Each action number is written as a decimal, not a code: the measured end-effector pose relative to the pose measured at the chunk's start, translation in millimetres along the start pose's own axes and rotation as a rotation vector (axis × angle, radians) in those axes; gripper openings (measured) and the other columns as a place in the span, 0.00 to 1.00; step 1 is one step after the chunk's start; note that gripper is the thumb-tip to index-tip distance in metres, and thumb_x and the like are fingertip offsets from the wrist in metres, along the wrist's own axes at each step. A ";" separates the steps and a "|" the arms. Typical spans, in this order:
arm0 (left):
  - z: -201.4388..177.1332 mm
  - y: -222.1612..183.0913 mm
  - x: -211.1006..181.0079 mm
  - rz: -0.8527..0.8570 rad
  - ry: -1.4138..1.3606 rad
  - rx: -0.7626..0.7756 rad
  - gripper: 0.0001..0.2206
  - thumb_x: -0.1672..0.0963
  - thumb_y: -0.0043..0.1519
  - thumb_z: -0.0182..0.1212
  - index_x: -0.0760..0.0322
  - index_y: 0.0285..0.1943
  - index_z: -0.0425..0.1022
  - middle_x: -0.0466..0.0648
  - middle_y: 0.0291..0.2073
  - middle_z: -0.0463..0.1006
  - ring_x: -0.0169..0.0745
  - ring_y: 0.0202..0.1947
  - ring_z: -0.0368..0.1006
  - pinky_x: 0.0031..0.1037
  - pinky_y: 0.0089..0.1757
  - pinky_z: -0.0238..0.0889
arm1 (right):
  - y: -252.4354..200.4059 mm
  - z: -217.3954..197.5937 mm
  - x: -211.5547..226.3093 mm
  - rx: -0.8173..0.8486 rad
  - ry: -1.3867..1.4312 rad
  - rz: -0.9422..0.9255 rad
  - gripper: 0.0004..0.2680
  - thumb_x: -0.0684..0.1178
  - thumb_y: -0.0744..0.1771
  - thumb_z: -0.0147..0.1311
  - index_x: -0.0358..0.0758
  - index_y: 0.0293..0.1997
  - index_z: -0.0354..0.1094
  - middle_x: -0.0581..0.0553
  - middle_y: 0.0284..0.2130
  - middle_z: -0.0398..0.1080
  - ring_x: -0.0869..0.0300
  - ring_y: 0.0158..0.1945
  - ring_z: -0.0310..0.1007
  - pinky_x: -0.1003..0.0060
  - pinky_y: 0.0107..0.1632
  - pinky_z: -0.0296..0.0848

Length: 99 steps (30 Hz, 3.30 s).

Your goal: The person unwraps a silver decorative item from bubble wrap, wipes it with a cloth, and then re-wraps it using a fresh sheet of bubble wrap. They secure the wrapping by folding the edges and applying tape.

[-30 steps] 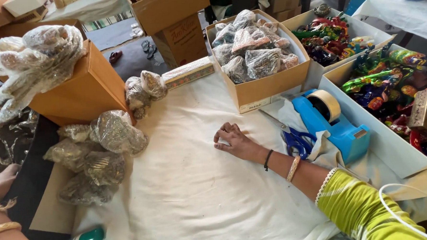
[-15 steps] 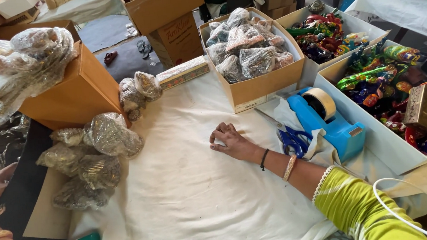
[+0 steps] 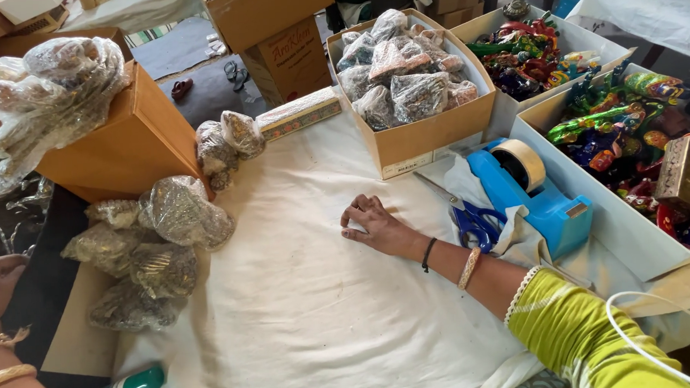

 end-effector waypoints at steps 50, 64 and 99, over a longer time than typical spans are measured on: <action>-93.0 -70.7 -185.3 0.072 0.689 -0.692 0.10 0.67 0.63 0.56 0.62 0.47 0.69 0.47 0.43 0.76 0.43 0.48 0.73 0.32 0.43 0.69 | -3.1 -4.9 9.4 0.026 -0.029 0.032 0.12 0.59 0.68 0.52 0.47 0.51 0.65 0.45 0.49 0.59 0.50 0.54 0.56 0.51 0.61 0.61; -63.3 -47.7 -109.9 -0.351 0.120 -0.305 0.11 0.65 0.66 0.62 0.76 0.57 0.77 0.59 0.36 0.78 0.40 0.32 0.72 0.28 0.36 0.71 | -1.9 -1.3 4.9 0.027 -0.049 0.053 0.11 0.59 0.68 0.52 0.48 0.51 0.65 0.46 0.49 0.59 0.51 0.54 0.56 0.52 0.60 0.62; -48.4 -107.6 -205.4 0.024 0.222 -1.014 0.06 0.62 0.81 0.52 0.75 0.61 0.66 0.64 0.52 0.76 0.56 0.47 0.77 0.40 0.46 0.72 | -7.8 2.1 11.6 -0.009 -0.101 -0.053 0.11 0.55 0.69 0.51 0.45 0.54 0.60 0.41 0.51 0.57 0.46 0.57 0.53 0.49 0.66 0.53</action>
Point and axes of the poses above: each hand's wrist, its own y-axis towards the middle knuckle, its own z-axis out of the palm, x = y × z, the point moved 4 cm from there along y, towards the middle knuckle
